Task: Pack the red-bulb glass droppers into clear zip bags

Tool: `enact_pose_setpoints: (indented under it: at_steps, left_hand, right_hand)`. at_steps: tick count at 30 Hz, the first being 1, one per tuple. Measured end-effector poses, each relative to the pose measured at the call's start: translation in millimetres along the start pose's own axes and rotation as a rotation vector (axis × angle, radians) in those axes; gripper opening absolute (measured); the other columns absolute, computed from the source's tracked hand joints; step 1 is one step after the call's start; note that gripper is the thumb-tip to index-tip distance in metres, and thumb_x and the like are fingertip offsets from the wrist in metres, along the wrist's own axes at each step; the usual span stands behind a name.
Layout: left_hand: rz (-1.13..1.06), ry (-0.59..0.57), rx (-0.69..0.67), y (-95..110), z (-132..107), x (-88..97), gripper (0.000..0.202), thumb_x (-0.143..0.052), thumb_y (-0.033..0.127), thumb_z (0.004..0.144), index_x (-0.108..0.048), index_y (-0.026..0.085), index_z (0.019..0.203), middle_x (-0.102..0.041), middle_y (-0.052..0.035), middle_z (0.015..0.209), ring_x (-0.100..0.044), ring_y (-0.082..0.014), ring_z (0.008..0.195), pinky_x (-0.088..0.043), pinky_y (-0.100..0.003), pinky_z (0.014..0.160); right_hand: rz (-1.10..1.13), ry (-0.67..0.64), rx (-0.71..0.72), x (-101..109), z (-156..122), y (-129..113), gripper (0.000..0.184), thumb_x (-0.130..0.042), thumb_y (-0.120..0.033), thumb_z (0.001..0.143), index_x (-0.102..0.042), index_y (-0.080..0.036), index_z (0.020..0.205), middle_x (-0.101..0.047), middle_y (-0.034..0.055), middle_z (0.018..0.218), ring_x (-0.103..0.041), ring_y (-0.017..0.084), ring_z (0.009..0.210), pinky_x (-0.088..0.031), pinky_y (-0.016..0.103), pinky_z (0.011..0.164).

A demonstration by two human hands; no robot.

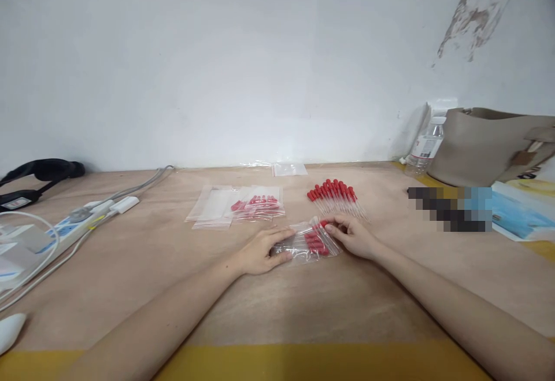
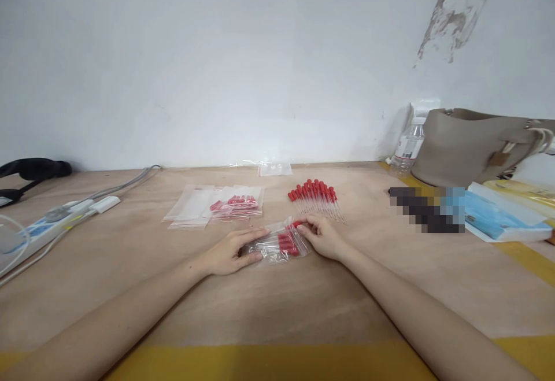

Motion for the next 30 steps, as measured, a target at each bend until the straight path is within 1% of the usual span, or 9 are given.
enact_pose_setpoints:
  at_steps: [3, 8, 10, 13, 15, 19, 23, 26, 30]
  left_hand:
    - [-0.001, -0.001, -0.003, -0.6, 0.2, -0.2, 0.048, -0.05, 0.036, 0.084, -0.039, 0.02, 0.128, -0.049, -0.0077, 0.125, -0.047, -0.0199, 0.112, -0.037, -0.036, 0.095]
    - [-0.011, 0.002, -0.01, 0.8, 0.4, 0.5, 0.048, -0.05, 0.036, 0.084, -0.04, 0.02, 0.127, -0.05, -0.0078, 0.124, -0.047, -0.0204, 0.112, -0.037, -0.037, 0.095]
    - [-0.009, 0.007, -0.011, 1.0, 0.5, 0.8, 0.048, -0.05, 0.036, 0.084, -0.04, 0.02, 0.127, -0.05, -0.0081, 0.124, -0.047, -0.0205, 0.112, -0.037, -0.037, 0.095]
    - [-0.011, 0.006, -0.01, 1.3, 0.5, 1.3, 0.048, -0.05, 0.036, 0.083, -0.039, 0.02, 0.128, -0.049, -0.0079, 0.125, -0.046, -0.0206, 0.113, -0.037, -0.036, 0.095]
    - [-0.011, 0.003, -0.007, 1.6, 0.6, 1.5, 0.049, -0.051, 0.036, 0.083, -0.039, 0.021, 0.128, -0.048, -0.0078, 0.126, -0.046, -0.0208, 0.113, -0.037, -0.037, 0.095]
    - [-0.016, 0.003, -0.001, 2.1, 0.6, 1.4, 0.049, -0.051, 0.035, 0.083, -0.039, 0.021, 0.128, -0.048, -0.0077, 0.126, -0.047, -0.0211, 0.113, -0.037, -0.037, 0.095]
    - [-0.015, 0.016, -0.001, 1.5, 0.2, 0.7, 0.05, -0.052, 0.035, 0.082, -0.039, 0.021, 0.128, -0.048, -0.0076, 0.127, -0.046, -0.0215, 0.114, -0.037, -0.037, 0.096]
    - [-0.005, 0.01, 0.0, 1.5, 0.1, 0.6, 0.05, -0.052, 0.036, 0.082, -0.039, 0.019, 0.128, -0.048, -0.0082, 0.126, -0.045, -0.0209, 0.114, -0.036, -0.036, 0.096]
    - [-0.002, 0.009, 0.015, 1.8, 0.3, 1.1, 0.049, -0.051, 0.037, 0.083, -0.04, 0.019, 0.127, -0.049, -0.0083, 0.125, -0.046, -0.0209, 0.114, -0.036, -0.036, 0.096]
  right_hand:
    - [0.091, -0.074, 0.031, 1.5, -0.4, -0.2, 0.028, -0.047, -0.035, 0.08, -0.059, -0.019, 0.099, -0.063, 0.0056, 0.097, -0.056, 0.017, 0.087, -0.044, 0.032, 0.079]
    - [0.117, -0.136, 0.043, 0.8, 1.2, 0.8, 0.024, -0.049, -0.036, 0.079, -0.06, -0.017, 0.088, -0.063, 0.0035, 0.083, -0.057, 0.016, 0.078, -0.045, 0.031, 0.074]
    - [0.137, -0.138, 0.016, 2.2, 1.4, 2.4, 0.025, -0.052, -0.036, 0.077, -0.061, -0.017, 0.091, -0.064, 0.0039, 0.088, -0.057, 0.017, 0.083, -0.044, 0.033, 0.077]
    - [0.222, -0.2, -0.061, 4.8, 1.2, 5.0, 0.037, -0.058, -0.036, 0.073, -0.059, -0.019, 0.105, -0.064, 0.0046, 0.099, -0.058, 0.019, 0.091, -0.044, 0.035, 0.082]
    - [0.272, -0.223, -0.093, 5.8, 1.8, 5.2, 0.037, -0.06, -0.038, 0.071, -0.06, -0.018, 0.103, -0.064, 0.0047, 0.1, -0.058, 0.019, 0.093, -0.044, 0.036, 0.083]
    - [0.326, -0.119, -0.169, 2.1, 5.3, 5.7, 0.032, -0.06, -0.041, 0.069, -0.065, -0.016, 0.088, -0.067, 0.0048, 0.09, -0.061, 0.018, 0.083, -0.046, 0.034, 0.078]
    - [0.205, 0.046, -0.246, -6.4, 6.8, 8.6, 0.027, -0.063, -0.041, 0.065, -0.062, -0.015, 0.073, -0.066, 0.0034, 0.069, -0.059, 0.015, 0.062, -0.046, 0.027, 0.058]
    - [0.08, 0.1, -0.173, -9.9, 6.4, 6.1, 0.023, -0.059, -0.038, 0.069, -0.061, -0.015, 0.068, -0.063, 0.0021, 0.063, -0.055, 0.014, 0.055, -0.042, 0.025, 0.051]
    - [0.093, -0.078, 0.007, -9.5, 6.2, -1.5, 0.022, -0.049, -0.033, 0.077, -0.063, -0.017, 0.073, -0.064, 0.0026, 0.074, -0.058, 0.015, 0.072, -0.044, 0.027, 0.066]
Point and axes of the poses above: each hand's wrist, its own z-axis towards the middle knuckle, its own x-axis out of the back of the hand, y = z × x, the point moved 2 cm from there along z, towards the middle knuckle
